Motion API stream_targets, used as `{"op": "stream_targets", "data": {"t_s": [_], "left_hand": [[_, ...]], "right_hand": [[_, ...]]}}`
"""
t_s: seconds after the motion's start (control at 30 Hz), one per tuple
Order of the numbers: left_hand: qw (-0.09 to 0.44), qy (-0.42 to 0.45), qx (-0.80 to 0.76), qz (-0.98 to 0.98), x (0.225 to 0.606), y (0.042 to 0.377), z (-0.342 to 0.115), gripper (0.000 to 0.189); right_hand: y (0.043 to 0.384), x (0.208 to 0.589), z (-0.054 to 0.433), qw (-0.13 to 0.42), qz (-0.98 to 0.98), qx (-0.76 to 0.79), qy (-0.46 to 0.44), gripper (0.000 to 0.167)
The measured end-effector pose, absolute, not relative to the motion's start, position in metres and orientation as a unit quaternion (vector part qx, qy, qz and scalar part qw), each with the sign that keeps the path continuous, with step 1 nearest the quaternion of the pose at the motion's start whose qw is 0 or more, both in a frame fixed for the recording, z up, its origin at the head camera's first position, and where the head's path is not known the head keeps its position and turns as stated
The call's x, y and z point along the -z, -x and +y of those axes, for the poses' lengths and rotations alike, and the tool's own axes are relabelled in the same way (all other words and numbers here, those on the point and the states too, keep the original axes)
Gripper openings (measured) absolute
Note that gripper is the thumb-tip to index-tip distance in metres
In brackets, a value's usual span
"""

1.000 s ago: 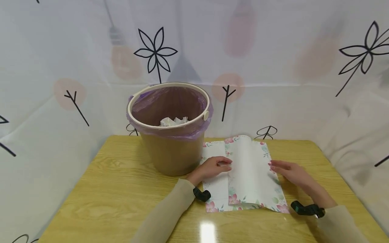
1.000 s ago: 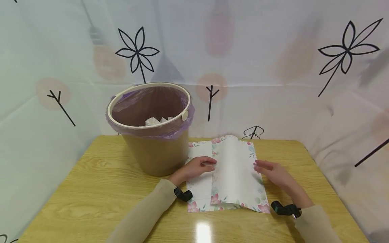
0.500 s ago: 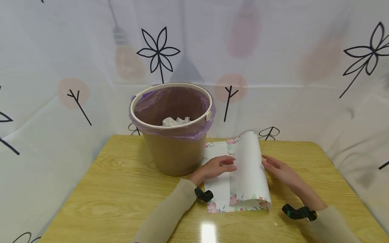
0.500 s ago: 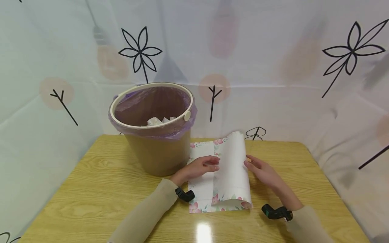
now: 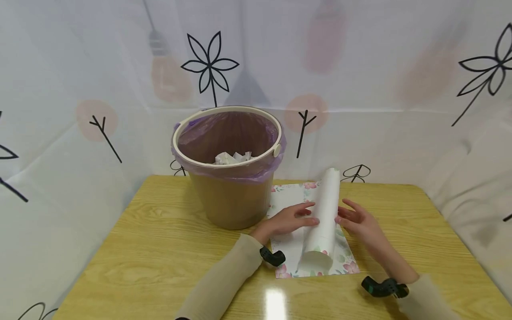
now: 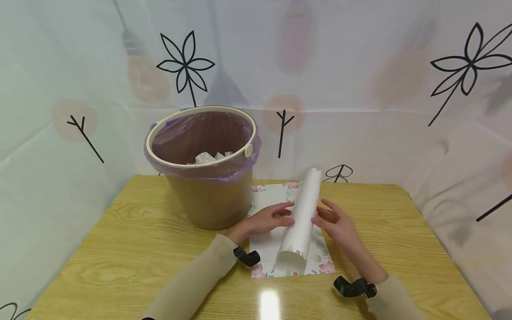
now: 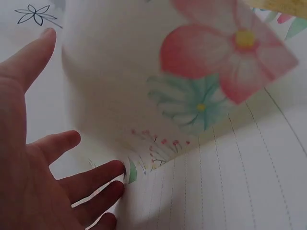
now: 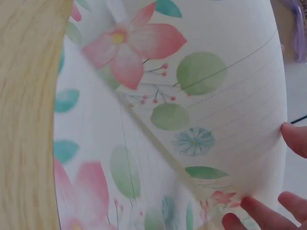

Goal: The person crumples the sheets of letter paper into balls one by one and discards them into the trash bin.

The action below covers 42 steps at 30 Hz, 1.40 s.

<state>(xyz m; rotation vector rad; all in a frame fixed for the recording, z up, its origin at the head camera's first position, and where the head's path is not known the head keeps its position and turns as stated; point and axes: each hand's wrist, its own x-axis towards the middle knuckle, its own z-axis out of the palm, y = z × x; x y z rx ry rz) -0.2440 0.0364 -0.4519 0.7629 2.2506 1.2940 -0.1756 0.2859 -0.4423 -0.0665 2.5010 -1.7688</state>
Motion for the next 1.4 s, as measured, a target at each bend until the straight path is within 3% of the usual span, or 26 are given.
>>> {"op": "stream_targets", "data": {"t_s": [0.47, 0.73, 1.0, 1.2, 1.4], "left_hand": [[0.242, -0.214, -0.660, 0.678, 0.440, 0.233, 0.048, 0.068], [0.156, -0.201, -0.674, 0.694, 0.428, 0.225, 0.044, 0.069], [0.050, -0.185, -0.623, 0.759, 0.429, 0.223, 0.042, 0.058], [-0.009, -0.177, -0.544, 0.820, 0.425, 0.217, 0.040, 0.051], [-0.048, -0.198, -0.487, 0.849, 0.416, 0.211, 0.040, 0.047]], "right_hand": [[0.175, 0.441, 0.262, -0.010, 0.792, 0.611, -0.003, 0.078], [0.175, 0.438, 0.265, -0.023, 0.763, 0.646, -0.022, 0.074], [0.169, 0.437, 0.271, -0.090, 0.769, 0.632, -0.036, 0.059], [0.165, 0.432, 0.267, -0.127, 0.811, 0.571, 0.006, 0.066], [0.164, 0.424, 0.260, -0.201, 0.838, 0.502, 0.070, 0.074]]}}
